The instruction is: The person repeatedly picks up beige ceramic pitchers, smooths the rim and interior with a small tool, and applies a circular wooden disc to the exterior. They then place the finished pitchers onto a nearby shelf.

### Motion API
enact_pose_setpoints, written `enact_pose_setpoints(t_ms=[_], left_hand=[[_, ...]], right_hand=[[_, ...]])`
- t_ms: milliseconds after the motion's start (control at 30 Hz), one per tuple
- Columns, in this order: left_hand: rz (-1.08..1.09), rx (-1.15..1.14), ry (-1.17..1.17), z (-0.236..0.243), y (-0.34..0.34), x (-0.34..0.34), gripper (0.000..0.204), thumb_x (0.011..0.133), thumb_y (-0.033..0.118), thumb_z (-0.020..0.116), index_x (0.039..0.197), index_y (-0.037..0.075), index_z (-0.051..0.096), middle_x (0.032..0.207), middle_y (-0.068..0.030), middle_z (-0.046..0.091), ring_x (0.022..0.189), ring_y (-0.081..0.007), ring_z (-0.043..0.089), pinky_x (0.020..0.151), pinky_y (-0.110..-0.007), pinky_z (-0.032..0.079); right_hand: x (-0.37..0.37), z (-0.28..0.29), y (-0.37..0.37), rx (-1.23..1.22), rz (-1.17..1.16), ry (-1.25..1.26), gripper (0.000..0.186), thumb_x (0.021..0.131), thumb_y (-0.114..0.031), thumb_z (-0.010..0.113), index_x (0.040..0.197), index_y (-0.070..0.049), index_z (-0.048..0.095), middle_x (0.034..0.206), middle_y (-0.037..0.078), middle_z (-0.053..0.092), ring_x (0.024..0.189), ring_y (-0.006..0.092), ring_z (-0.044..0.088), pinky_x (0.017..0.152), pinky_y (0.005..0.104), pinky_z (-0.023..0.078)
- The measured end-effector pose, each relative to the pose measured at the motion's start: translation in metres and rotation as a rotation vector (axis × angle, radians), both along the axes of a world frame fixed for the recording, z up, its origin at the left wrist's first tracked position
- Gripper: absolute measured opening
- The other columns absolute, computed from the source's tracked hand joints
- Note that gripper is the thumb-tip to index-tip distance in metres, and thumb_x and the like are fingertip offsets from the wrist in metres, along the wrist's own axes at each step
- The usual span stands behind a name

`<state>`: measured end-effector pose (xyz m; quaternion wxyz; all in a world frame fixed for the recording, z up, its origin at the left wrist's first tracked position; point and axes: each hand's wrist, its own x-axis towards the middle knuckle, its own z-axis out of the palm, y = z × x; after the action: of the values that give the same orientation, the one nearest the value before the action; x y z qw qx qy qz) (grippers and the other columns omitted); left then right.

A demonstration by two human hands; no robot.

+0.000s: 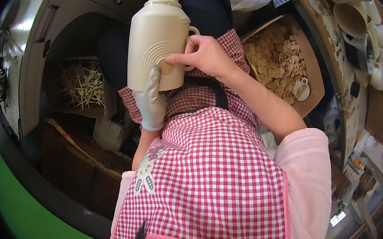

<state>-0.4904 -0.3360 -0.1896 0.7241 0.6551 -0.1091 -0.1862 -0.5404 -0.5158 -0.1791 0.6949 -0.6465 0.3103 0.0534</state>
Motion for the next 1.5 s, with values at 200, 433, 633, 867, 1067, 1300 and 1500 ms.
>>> enact_pose_setpoints(t_ms=[200, 433, 633, 867, 1067, 1300, 1500], left_hand=[[-0.009, 0.013, -0.029, -0.005, 0.007, 0.013, 0.030, 0.102, 0.010, 0.064, 0.128, -0.005, 0.063, 0.121, -0.0106, 0.069, 0.107, -0.0158, 0.066, 0.093, -0.030, 0.053], [-0.077, -0.069, 0.052, 0.001, 0.007, 0.019, 0.034, 0.105, 0.011, 0.059, 0.134, -0.006, 0.058, 0.127, -0.0127, 0.066, 0.113, -0.0175, 0.064, 0.096, -0.030, 0.052], [-0.034, -0.114, 0.160, -0.011, 0.013, 0.014, 0.029, 0.102, 0.005, 0.062, 0.129, -0.005, 0.064, 0.125, -0.0132, 0.069, 0.113, -0.0177, 0.065, 0.098, -0.031, 0.052], [-0.178, 0.154, -0.507, -0.012, 0.011, 0.023, 0.039, 0.099, 0.000, 0.064, 0.137, -0.005, 0.060, 0.131, -0.0108, 0.066, 0.116, -0.0194, 0.064, 0.102, -0.033, 0.051], [0.140, -0.035, 0.081, 0.003, -0.021, 0.017, 0.034, 0.094, 0.003, 0.073, 0.125, -0.008, 0.066, 0.116, -0.0104, 0.071, 0.103, -0.0178, 0.067, 0.094, -0.032, 0.053], [0.149, -0.118, 0.170, 0.008, -0.029, 0.033, 0.035, 0.096, 0.009, 0.073, 0.125, -0.008, 0.065, 0.117, -0.0093, 0.070, 0.102, -0.0143, 0.065, 0.092, -0.030, 0.053], [0.011, 0.018, 0.043, 0.035, -0.008, 0.040, 0.034, 0.104, 0.011, 0.058, 0.134, -0.005, 0.059, 0.129, -0.0128, 0.066, 0.115, -0.0178, 0.065, 0.098, -0.031, 0.053]], right_hand=[[0.031, -0.015, 0.008, -0.417, -0.012, -0.209, 0.055, 0.073, -0.036, 0.096, 0.076, -0.012, 0.046, 0.069, -0.003, 0.051, 0.062, 0.0093, 0.053, 0.056, 0.0237, 0.049], [0.022, 0.002, -0.003, -0.263, 0.077, -0.185, 0.054, 0.072, -0.031, 0.096, 0.079, -0.010, 0.047, 0.073, -0.003, 0.047, 0.068, 0.0088, 0.045, 0.062, 0.0250, 0.044], [0.031, -0.011, -0.001, -0.359, 0.087, -0.247, 0.056, 0.070, -0.033, 0.097, 0.078, -0.009, 0.047, 0.074, -0.002, 0.047, 0.067, 0.0106, 0.045, 0.061, 0.0268, 0.043], [0.021, -0.015, -0.010, -0.313, 0.071, -0.313, 0.057, 0.066, -0.034, 0.098, 0.075, -0.008, 0.048, 0.073, 0.001, 0.048, 0.065, 0.0135, 0.045, 0.059, 0.0302, 0.042], [0.036, -0.015, -0.038, -0.396, 0.076, -0.339, 0.042, 0.077, -0.033, 0.090, 0.082, -0.004, 0.060, 0.081, 0.009, 0.062, 0.072, 0.0204, 0.059, 0.066, 0.0338, 0.050], [0.101, 0.028, -0.343, -1.799, -0.090, -0.299, 0.037, 0.098, -0.029, 0.061, 0.125, -0.005, 0.068, 0.118, 0.021, 0.069, 0.108, 0.0412, 0.065, 0.095, 0.0490, 0.051], [0.142, 0.012, -0.411, -1.651, 0.186, -0.161, 0.030, 0.100, -0.025, 0.061, 0.121, -0.004, 0.065, 0.098, 0.017, 0.068, 0.086, 0.0331, 0.068, 0.074, 0.0445, 0.054]])
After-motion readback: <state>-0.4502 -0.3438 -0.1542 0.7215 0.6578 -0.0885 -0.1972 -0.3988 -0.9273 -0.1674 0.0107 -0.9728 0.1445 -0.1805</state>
